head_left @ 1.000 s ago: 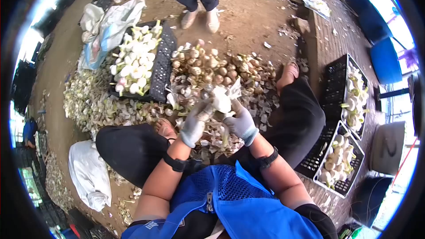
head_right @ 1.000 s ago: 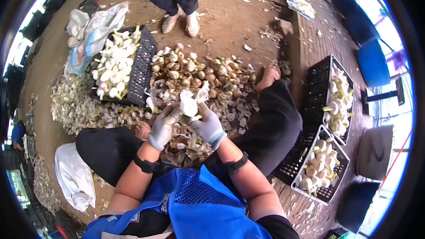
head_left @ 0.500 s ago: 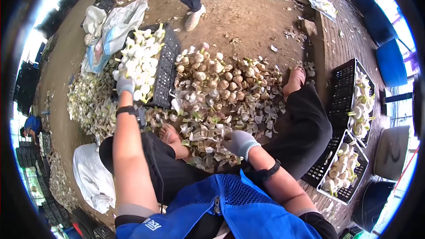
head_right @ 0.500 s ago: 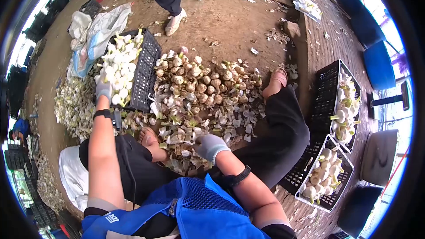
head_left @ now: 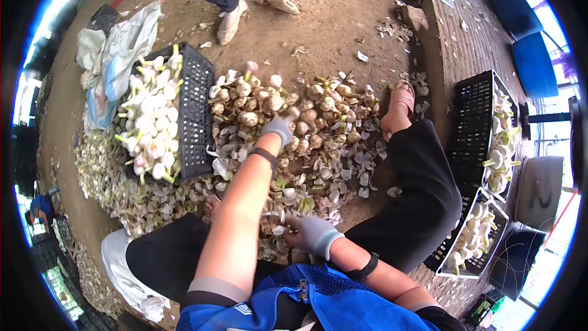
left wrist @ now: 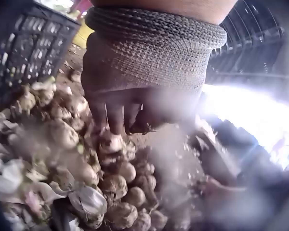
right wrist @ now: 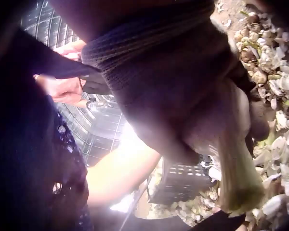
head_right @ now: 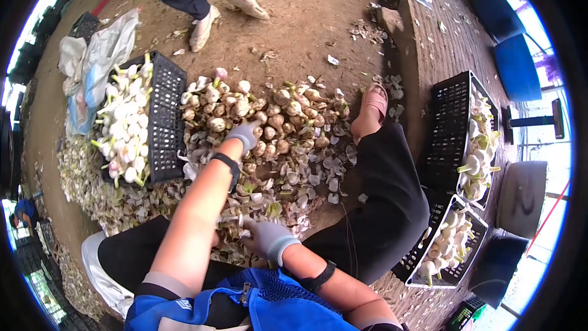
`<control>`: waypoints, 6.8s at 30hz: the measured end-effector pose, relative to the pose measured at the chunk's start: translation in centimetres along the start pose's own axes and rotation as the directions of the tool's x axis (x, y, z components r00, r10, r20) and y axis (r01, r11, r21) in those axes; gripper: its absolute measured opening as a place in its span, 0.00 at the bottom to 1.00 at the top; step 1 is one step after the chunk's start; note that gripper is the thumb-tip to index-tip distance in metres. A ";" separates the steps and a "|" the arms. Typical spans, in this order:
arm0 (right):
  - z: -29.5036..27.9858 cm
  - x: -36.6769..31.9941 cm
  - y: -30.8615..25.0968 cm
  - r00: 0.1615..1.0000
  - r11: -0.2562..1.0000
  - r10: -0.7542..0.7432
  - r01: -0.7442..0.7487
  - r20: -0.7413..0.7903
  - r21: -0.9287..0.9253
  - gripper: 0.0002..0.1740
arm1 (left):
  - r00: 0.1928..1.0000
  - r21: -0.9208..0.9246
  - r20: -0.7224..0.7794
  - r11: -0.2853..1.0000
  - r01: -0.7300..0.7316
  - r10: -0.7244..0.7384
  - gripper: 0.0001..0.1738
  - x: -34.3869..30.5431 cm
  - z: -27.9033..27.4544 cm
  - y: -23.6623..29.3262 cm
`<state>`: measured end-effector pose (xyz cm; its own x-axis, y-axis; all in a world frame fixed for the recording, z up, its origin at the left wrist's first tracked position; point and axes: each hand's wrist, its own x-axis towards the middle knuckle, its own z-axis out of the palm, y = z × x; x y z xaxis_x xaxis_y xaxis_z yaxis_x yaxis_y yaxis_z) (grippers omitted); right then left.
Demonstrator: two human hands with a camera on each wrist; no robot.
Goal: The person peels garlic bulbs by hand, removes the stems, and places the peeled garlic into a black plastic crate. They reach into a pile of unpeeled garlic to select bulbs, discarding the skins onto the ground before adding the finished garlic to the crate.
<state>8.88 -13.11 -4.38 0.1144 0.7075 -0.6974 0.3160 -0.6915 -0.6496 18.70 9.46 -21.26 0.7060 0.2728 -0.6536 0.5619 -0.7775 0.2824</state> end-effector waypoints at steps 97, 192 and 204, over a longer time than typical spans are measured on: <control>-1.5 -1.6 1.7 0.763 0.540 -0.271 0.625 -0.587 0.564 0.30 | 0.944 -0.841 -0.260 -0.527 -0.120 0.201 0.15 -29.6 1.7 -0.2; 0.6 -2.4 0.1 -0.079 0.524 -0.743 0.548 -0.664 -0.652 0.22 | 0.867 -0.835 -0.498 -0.279 -0.474 0.018 0.10 -31.0 2.2 4.4; 0.7 -2.4 0.0 0.098 0.690 -0.586 0.580 -0.804 -0.433 0.29 | 0.899 -0.823 -0.434 -0.382 -0.420 -0.055 0.22 -27.7 4.8 2.8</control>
<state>7.98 -14.91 -2.88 0.5834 0.5920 0.5560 0.6921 -0.0041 -0.7218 -1.37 -3.06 -5.71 0.7913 0.5337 -0.2984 -0.1567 0.6488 0.7447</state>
